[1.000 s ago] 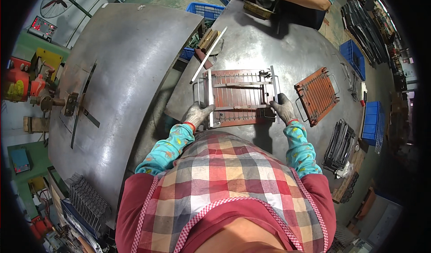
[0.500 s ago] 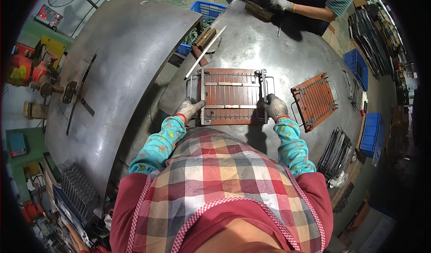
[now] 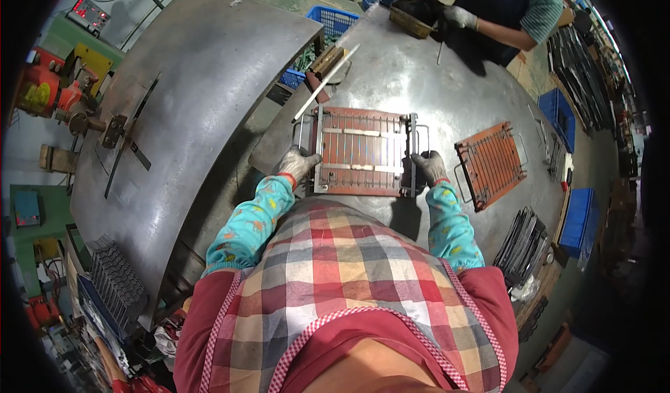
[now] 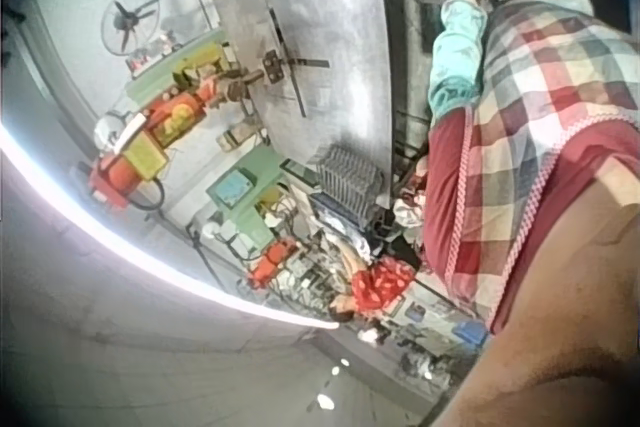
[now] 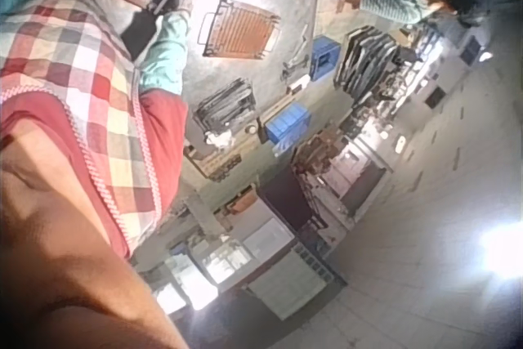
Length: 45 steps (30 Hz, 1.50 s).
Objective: The person is assembling and welding metal frames using a specialized jig and machine.
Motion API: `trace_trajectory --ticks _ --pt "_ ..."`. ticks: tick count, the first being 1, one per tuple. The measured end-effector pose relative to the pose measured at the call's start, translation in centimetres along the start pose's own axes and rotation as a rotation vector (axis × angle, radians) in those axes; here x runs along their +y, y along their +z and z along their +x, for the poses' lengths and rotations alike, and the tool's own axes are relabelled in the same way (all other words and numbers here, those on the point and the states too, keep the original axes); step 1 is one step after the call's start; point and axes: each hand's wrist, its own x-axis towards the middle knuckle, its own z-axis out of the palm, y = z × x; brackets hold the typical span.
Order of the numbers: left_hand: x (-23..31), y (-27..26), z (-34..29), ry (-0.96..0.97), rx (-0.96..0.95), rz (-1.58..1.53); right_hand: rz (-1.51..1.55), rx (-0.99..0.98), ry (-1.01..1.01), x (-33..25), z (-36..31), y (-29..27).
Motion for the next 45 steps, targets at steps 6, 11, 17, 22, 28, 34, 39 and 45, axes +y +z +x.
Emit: trace_trajectory --ticks 6,11,17,22,28,34,39,45 --pt "1.3 -8.3 -6.2 0.030 0.134 -0.187 0.213 -0.137 -0.057 -12.6 -7.1 -3.2" --pt "1.5 -15.1 -11.7 0.064 0.362 -0.500 0.071 -0.147 -0.347 -22.7 -6.4 -0.1" --pt "-6.3 -23.2 -13.6 -0.183 0.573 -0.494 0.046 -0.382 -0.599 -32.3 -6.4 11.1" --pt "-17.2 -29.6 -13.9 -0.200 0.819 -0.692 -0.159 -0.492 -0.688 -44.2 -10.1 24.4" --pt "-23.8 -39.1 -12.8 -0.308 0.926 -0.667 -0.225 -0.639 -0.769 -54.1 -10.9 37.3" --pt "-27.1 -43.3 -10.2 -0.250 0.953 -0.739 -0.373 -0.618 -0.758 -59.6 -11.1 43.1" --pt "-27.4 -43.8 -9.6 -0.297 0.915 -0.708 -0.457 -0.723 -0.700 -61.0 -11.2 43.1" --pt "-26.5 -43.2 -7.2 -0.244 0.871 -0.729 -0.541 -0.611 -0.712 -61.7 -9.4 41.8"
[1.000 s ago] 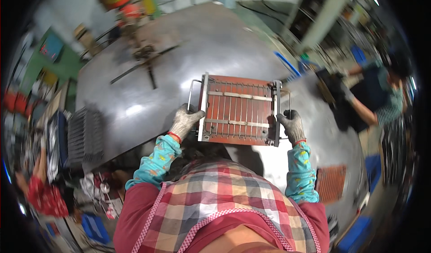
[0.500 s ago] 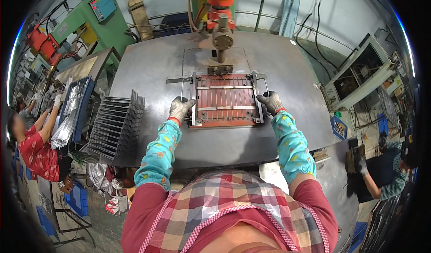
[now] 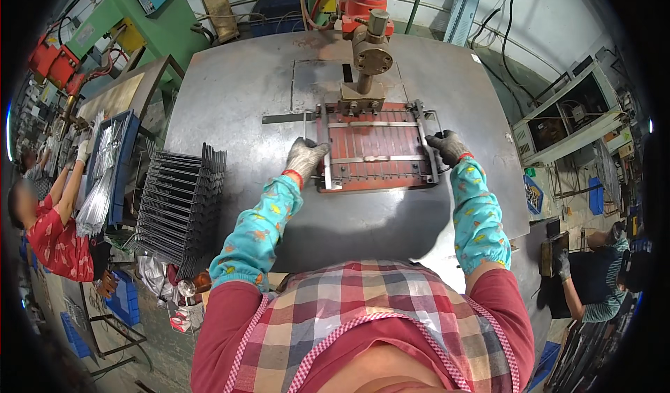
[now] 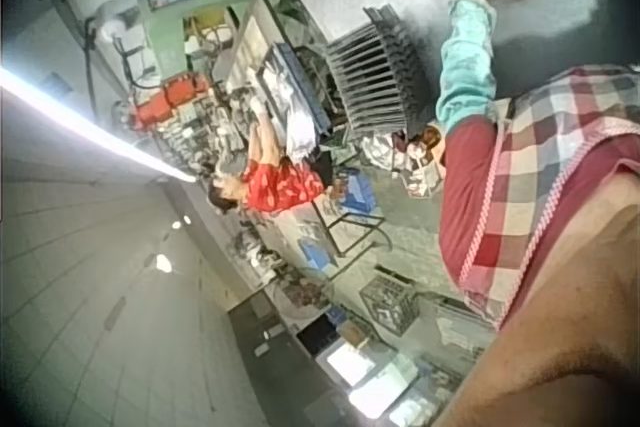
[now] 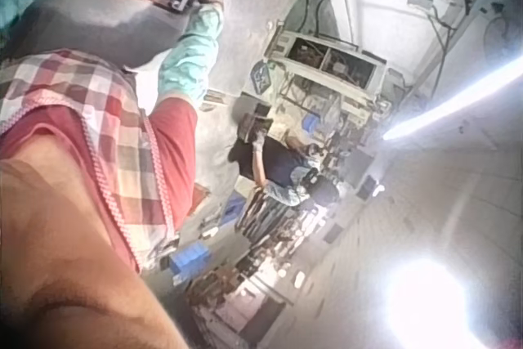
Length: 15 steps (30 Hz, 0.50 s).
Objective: The person is assembling and welding metal frames using a specialized jig and machine.
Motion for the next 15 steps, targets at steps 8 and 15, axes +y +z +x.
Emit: trace_trajectory --ticks 8,15 --pt "1.3 1.2 -1.0 -0.033 0.011 0.038 0.026 -0.010 -0.006 1.5 1.2 -0.5" --pt "0.9 1.3 -0.7 -0.056 -0.006 0.035 0.028 -0.032 -0.003 1.6 1.0 -0.6"
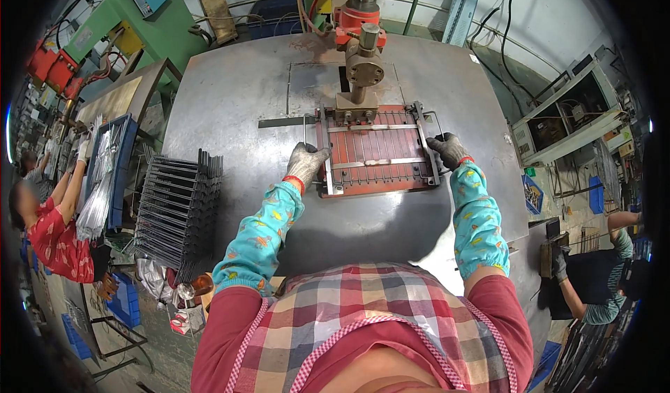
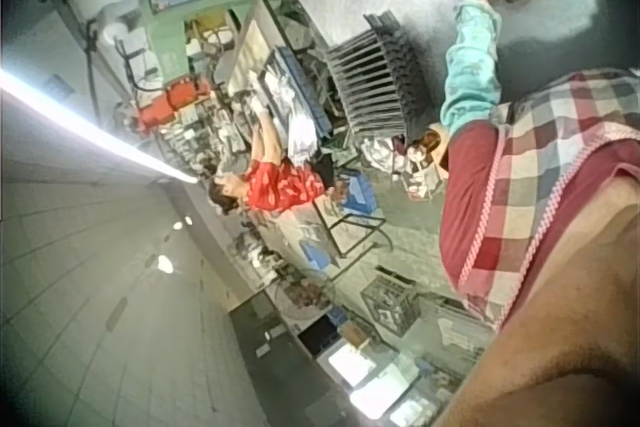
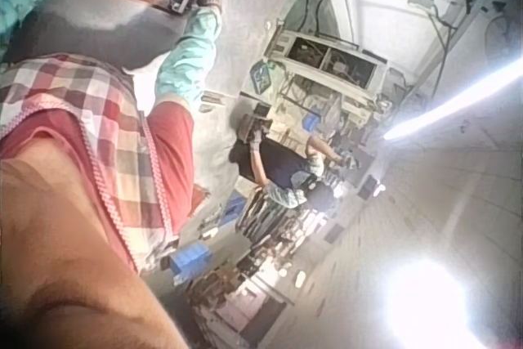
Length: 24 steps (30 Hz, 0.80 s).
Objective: The person is assembling and welding metal frames using a specialized jig and machine.
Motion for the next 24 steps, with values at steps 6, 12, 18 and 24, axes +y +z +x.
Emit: trace_trajectory --ticks 6,12,18,24 --pt "-0.5 -0.1 0.6 -0.010 -0.006 -0.018 -0.035 0.009 0.007 -0.3 0.1 0.0" --pt "-4.2 -5.7 1.9 0.030 -0.004 -0.075 -0.016 -0.061 -0.016 -3.6 -1.2 4.3" --pt "-2.1 -9.4 0.2 -0.021 0.016 -0.064 -0.008 -0.047 -0.156 -2.9 0.5 8.1" --pt "-2.4 -9.7 0.7 -0.088 -0.031 -0.107 0.057 -0.060 -0.154 -3.8 -0.4 7.5"
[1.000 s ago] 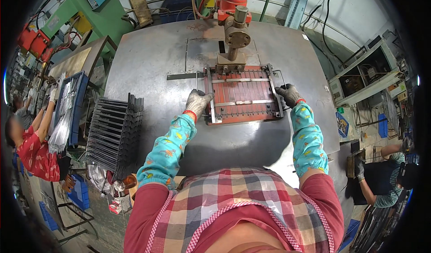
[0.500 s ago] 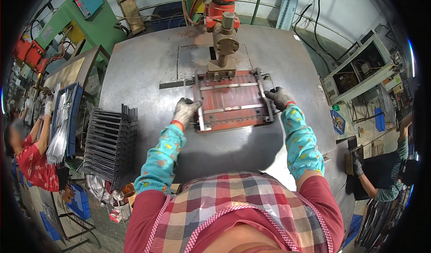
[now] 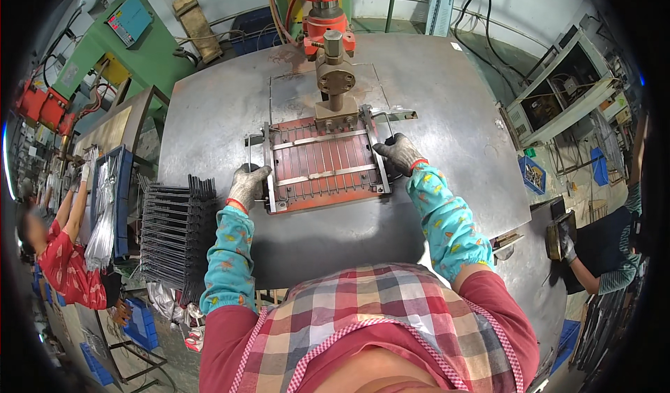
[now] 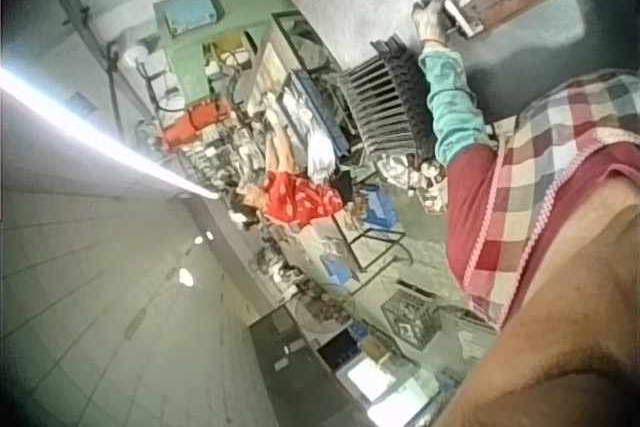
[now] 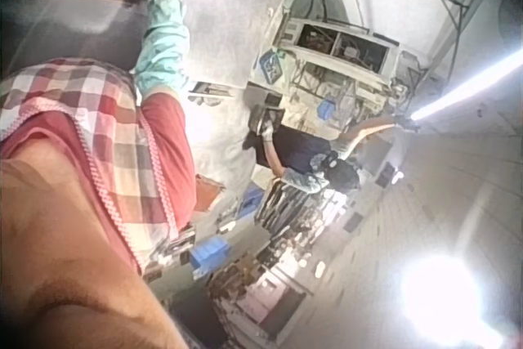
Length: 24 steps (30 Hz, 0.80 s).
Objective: The person is assembling and welding metal frames using a specialized jig and machine.
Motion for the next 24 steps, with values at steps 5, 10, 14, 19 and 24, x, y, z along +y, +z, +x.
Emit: trace_trajectory --ticks 5,10,14,19,24 --pt "0.0 0.3 -0.9 -0.059 -0.009 -0.339 0.037 0.015 -0.045 0.4 -0.2 -0.5" --pt "-2.5 1.8 -0.1 0.038 0.078 -0.559 -0.140 0.176 -0.257 -2.8 2.5 -1.7" --pt "-3.5 11.8 -5.8 0.082 0.094 -0.982 -0.134 0.352 -0.388 -4.6 1.2 -1.5" --pt "-2.8 16.4 -13.3 0.206 -0.693 -0.117 -0.266 0.349 -0.212 -2.6 0.0 -0.4" --pt "0.6 10.4 -4.8 0.554 0.314 0.334 -0.121 0.377 -0.033 -0.5 -1.3 -1.1"
